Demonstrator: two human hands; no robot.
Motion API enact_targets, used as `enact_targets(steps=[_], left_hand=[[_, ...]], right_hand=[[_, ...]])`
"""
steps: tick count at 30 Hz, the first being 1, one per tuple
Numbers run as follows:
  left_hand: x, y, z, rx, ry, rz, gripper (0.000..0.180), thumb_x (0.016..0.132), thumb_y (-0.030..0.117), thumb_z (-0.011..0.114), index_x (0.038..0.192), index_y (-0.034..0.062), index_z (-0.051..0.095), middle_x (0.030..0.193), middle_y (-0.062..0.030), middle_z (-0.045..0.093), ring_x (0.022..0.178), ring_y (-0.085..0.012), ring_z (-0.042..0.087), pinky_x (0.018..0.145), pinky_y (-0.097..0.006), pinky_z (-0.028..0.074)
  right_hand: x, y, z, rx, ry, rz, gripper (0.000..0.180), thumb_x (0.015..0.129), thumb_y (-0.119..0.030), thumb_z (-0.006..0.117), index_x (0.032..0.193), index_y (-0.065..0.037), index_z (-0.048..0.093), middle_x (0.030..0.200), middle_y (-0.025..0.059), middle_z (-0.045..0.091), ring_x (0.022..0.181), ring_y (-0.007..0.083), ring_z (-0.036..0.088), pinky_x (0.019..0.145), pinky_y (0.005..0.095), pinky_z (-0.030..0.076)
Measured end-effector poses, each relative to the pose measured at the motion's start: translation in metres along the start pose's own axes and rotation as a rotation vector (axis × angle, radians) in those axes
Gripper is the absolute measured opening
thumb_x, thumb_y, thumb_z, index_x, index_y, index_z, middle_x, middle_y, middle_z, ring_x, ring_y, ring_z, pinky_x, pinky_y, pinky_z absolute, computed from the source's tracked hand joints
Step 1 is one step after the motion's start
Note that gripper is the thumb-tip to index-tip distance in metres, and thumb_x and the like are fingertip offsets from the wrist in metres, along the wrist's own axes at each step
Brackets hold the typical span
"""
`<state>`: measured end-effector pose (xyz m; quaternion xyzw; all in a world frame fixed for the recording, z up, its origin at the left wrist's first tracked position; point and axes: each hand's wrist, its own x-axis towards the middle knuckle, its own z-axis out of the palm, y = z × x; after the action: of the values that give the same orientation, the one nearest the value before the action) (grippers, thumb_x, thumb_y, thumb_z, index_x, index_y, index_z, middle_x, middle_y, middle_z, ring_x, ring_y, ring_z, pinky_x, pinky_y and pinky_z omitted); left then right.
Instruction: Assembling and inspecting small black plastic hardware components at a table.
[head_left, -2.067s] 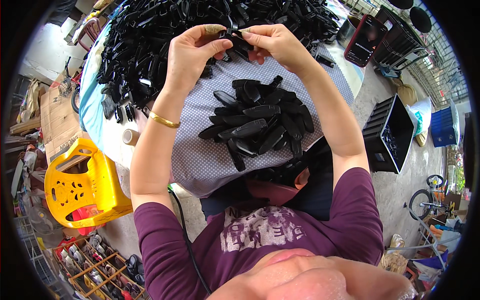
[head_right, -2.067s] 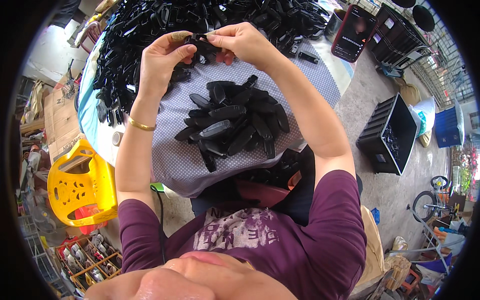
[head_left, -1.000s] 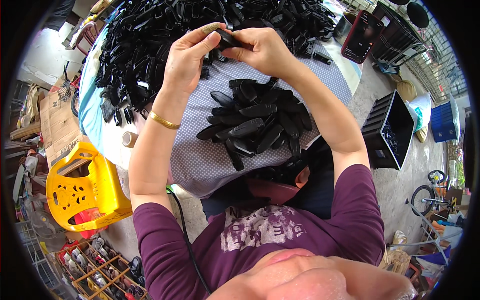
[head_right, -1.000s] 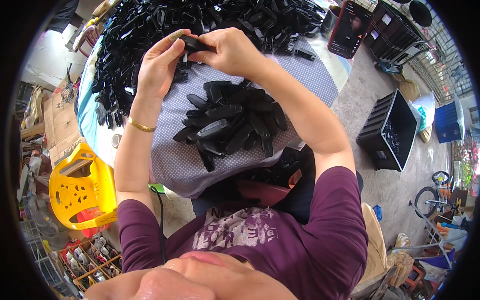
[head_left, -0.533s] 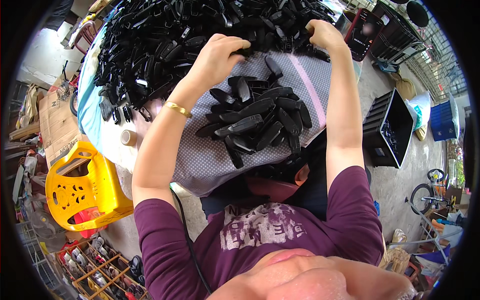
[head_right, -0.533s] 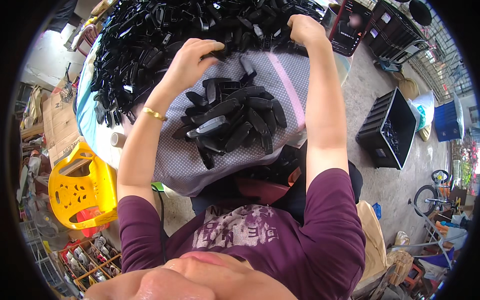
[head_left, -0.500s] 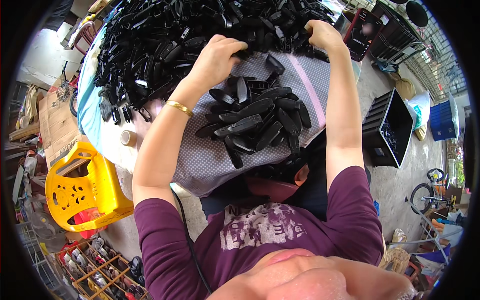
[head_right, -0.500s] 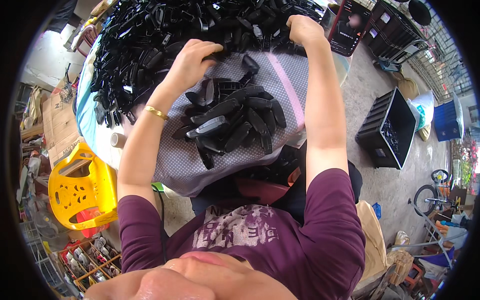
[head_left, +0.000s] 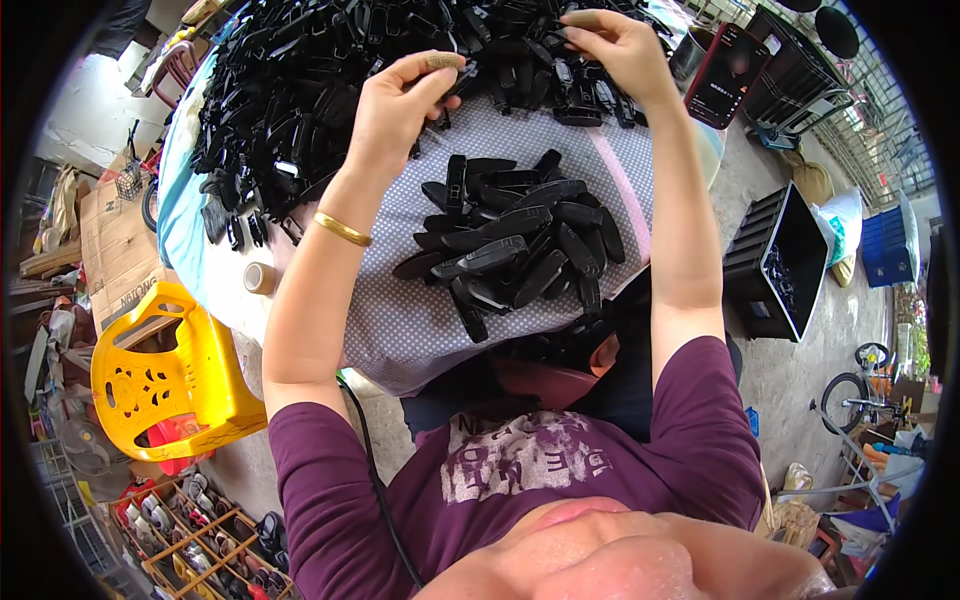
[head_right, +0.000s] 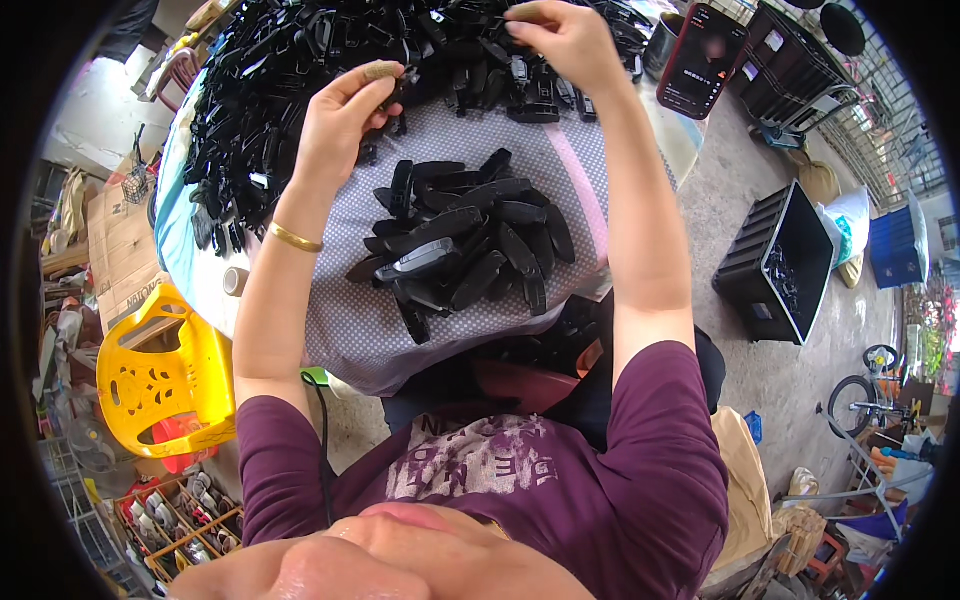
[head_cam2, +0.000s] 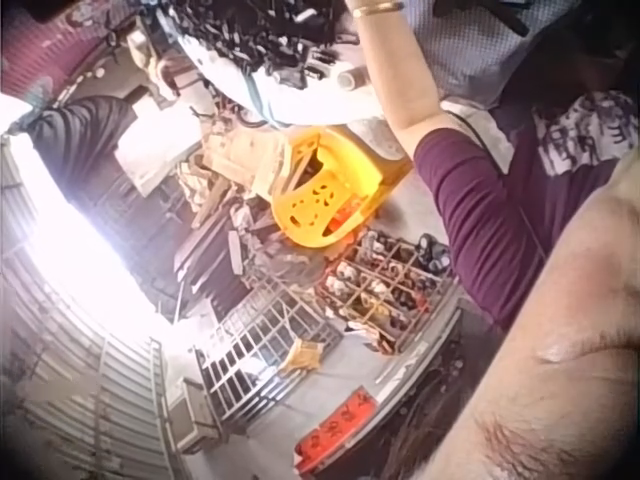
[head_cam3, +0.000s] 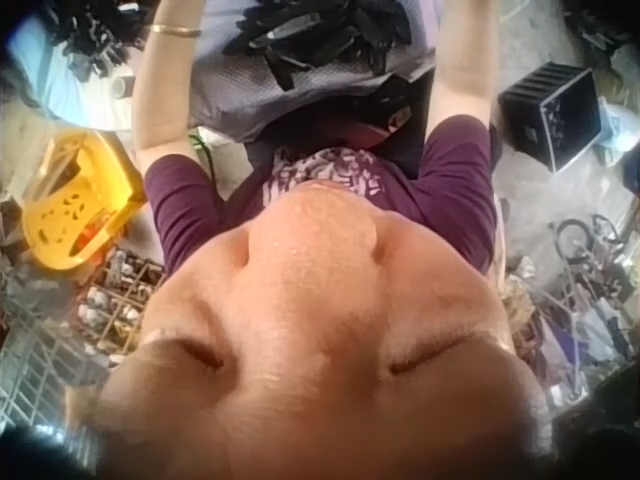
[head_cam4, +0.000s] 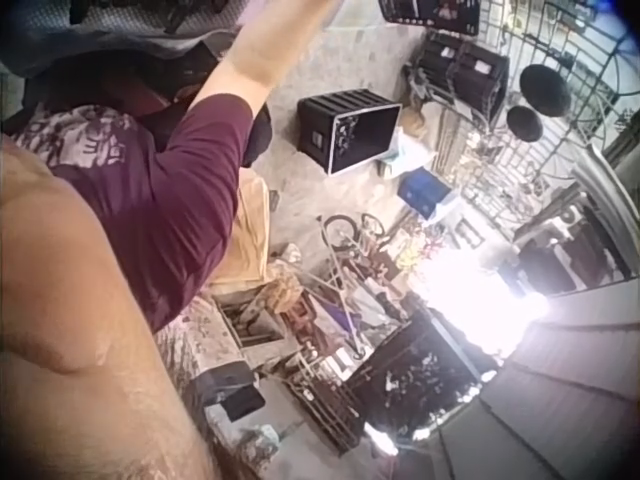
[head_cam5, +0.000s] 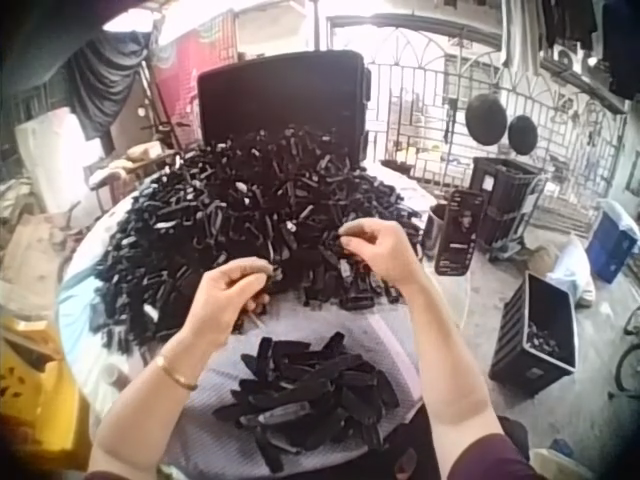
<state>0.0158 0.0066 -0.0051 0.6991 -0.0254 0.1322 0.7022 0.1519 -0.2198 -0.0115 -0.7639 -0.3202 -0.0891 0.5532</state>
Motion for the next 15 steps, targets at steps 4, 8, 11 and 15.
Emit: enact_targets(steps=[4,8,11,15], left_hand=[[0.0,-0.004,-0.009,-0.327,-0.185,-0.053,0.026,0.084,0.008,0.062,0.109,-0.0005,0.06,0.088,-0.0049,0.062,0.073,-0.0119,0.06,0.066,-0.02,0.047],[-0.005,-0.001,-0.006,-0.202,-0.129,-0.038,0.029,0.085,0.007,0.061,0.113,-0.0014,0.058,0.089,-0.0049,0.062,0.077,-0.0103,0.059,0.068,-0.02,0.046],[-0.007,-0.001,-0.01,-0.129,-0.126,-0.003,0.031,0.086,0.006,0.058,0.117,0.001,0.056,0.094,-0.0036,0.062,0.082,-0.0078,0.056,0.073,-0.018,0.045],[-0.004,-0.001,-0.012,-0.036,-0.118,0.055,0.032,0.086,0.004,0.058,0.117,0.0019,0.057,0.093,-0.0023,0.062,0.08,-0.0065,0.056,0.072,-0.018,0.045]], right_hand=[[-0.015,-0.053,0.038,0.327,-0.12,0.12,0.019,0.083,-0.008,0.061,0.099,0.0,0.064,0.083,0.0046,0.067,0.073,0.0114,0.062,0.062,0.021,0.048],[-0.025,-0.056,0.064,0.274,-0.136,-0.042,0.023,0.083,-0.014,0.064,0.104,-0.004,0.065,0.087,0.0036,0.067,0.073,0.0071,0.062,0.06,0.0183,0.048],[-0.028,-0.061,0.067,0.263,-0.162,-0.015,0.022,0.083,-0.015,0.065,0.103,-0.005,0.066,0.085,0.0028,0.067,0.069,0.006,0.061,0.057,0.0181,0.047],[-0.029,-0.061,0.066,0.316,-0.193,0.024,0.023,0.083,-0.016,0.065,0.103,-0.005,0.066,0.083,0.002,0.067,0.066,0.0048,0.059,0.055,0.0172,0.046]])
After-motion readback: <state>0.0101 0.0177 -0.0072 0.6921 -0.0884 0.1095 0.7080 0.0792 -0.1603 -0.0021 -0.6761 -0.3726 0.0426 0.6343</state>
